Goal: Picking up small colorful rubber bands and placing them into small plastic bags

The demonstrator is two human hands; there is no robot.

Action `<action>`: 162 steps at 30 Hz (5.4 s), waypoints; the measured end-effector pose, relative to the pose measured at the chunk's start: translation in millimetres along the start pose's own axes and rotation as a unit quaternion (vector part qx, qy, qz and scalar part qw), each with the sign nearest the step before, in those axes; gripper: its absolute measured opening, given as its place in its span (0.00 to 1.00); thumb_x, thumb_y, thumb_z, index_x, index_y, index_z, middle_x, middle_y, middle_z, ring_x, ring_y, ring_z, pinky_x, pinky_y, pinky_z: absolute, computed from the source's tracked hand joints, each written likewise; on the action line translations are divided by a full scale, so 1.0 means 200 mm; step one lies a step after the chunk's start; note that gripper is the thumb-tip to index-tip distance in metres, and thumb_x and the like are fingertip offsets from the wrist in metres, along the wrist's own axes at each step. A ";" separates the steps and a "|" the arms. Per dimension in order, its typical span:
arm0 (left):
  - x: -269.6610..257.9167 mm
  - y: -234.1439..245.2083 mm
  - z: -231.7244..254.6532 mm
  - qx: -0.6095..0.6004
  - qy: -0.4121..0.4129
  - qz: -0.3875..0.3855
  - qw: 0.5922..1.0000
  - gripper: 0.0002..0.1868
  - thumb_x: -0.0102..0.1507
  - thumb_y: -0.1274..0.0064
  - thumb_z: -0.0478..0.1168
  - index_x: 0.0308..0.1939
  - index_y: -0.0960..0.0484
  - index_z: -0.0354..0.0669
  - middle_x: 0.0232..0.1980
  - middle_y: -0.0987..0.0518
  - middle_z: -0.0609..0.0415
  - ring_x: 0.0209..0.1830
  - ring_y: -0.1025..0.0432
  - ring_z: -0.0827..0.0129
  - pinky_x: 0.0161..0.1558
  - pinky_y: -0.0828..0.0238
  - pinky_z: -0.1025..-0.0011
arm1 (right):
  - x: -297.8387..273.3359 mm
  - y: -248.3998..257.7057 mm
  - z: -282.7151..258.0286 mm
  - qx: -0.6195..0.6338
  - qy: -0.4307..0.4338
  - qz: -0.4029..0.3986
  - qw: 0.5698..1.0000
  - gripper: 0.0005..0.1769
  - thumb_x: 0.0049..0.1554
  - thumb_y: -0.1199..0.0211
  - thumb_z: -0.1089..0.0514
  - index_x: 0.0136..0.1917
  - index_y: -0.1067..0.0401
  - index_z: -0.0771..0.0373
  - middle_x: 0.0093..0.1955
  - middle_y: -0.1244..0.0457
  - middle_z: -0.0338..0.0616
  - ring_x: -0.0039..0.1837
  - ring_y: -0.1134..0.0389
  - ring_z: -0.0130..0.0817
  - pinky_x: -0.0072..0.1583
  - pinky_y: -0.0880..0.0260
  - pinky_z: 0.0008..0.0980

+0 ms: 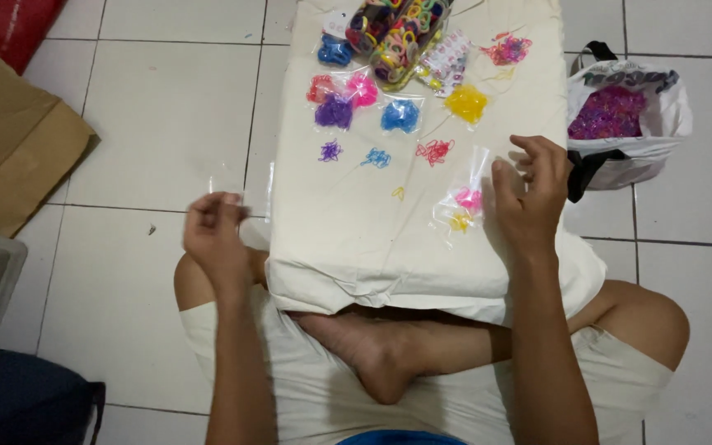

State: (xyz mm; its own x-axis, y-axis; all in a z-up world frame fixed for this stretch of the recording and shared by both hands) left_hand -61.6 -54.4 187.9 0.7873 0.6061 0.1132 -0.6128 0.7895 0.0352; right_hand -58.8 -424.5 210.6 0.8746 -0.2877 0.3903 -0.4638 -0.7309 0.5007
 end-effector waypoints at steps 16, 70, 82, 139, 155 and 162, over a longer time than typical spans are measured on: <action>-0.71 -0.66 0.16 -0.267 0.128 -0.252 0.921 0.21 0.57 0.32 0.30 0.49 0.26 0.36 0.41 0.15 0.43 0.41 0.20 0.70 0.48 0.24 0.73 | -0.22 0.00 -0.23 0.216 0.017 -0.105 0.971 0.02 0.60 0.33 0.64 0.48 0.22 0.62 0.45 0.29 0.45 0.42 0.35 0.32 0.48 0.35 0.32; -0.47 -0.66 -0.01 -0.218 0.027 -0.379 0.899 0.26 0.55 0.29 0.30 0.53 0.24 0.33 0.41 0.14 0.36 0.41 0.17 0.60 0.47 0.17 0.68 | -0.21 0.00 -0.13 0.159 -0.025 -0.038 0.986 0.08 0.57 0.25 0.63 0.47 0.23 0.64 0.40 0.34 0.43 0.41 0.35 0.30 0.46 0.34 0.28; -0.47 -0.63 0.00 -0.160 0.011 -0.369 0.916 0.22 0.57 0.31 0.30 0.52 0.24 0.36 0.40 0.14 0.40 0.42 0.17 0.62 0.48 0.18 0.72 | -0.27 -0.04 -0.12 0.144 -0.043 -0.002 0.989 0.17 0.53 0.21 0.64 0.52 0.26 0.66 0.38 0.30 0.46 0.37 0.35 0.30 0.43 0.35 0.28; -0.48 -0.62 0.03 -0.178 0.039 -0.458 0.870 0.26 0.55 0.30 0.30 0.55 0.23 0.33 0.43 0.15 0.36 0.43 0.17 0.59 0.50 0.19 0.66 | -0.26 -0.02 -0.13 0.238 -0.095 -0.158 0.954 0.12 0.56 0.29 0.66 0.54 0.22 0.67 0.43 0.26 0.55 0.30 0.30 0.31 0.36 0.31 0.26; -0.42 -0.63 -0.04 -0.280 0.134 -0.628 0.714 0.30 0.74 0.59 0.53 0.66 0.27 0.29 0.65 0.22 0.39 0.58 0.22 0.57 0.40 0.17 0.69 | -0.28 -0.03 -0.01 0.290 -0.093 -0.315 0.899 0.20 0.67 0.50 0.59 0.64 0.24 0.70 0.47 0.28 0.56 0.39 0.27 0.38 0.44 0.30 0.34; -0.43 -0.65 -0.09 -0.341 0.179 -0.620 0.684 0.34 0.74 0.61 0.58 0.69 0.31 0.31 0.69 0.27 0.34 0.61 0.25 0.44 0.44 0.17 0.66 | -0.28 -0.01 -0.02 0.363 -0.189 -0.317 0.856 0.29 0.66 0.54 0.49 0.64 0.25 0.72 0.48 0.27 0.63 0.29 0.29 0.43 0.37 0.34 0.35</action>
State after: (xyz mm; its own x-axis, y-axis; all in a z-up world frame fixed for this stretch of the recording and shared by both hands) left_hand -48.5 -206.2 155.1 0.7138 -0.6814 0.1620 0.6192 0.5059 -0.6005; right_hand -108.3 -403.4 191.1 0.9650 0.2292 -0.1273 0.2104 -0.9667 -0.1458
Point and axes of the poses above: each hand's wrist, its own x-axis towards the middle knuckle, its own y-axis out of the back of the hand, z = x × y, the point moved 2 cm from there along x, towards the middle knuckle
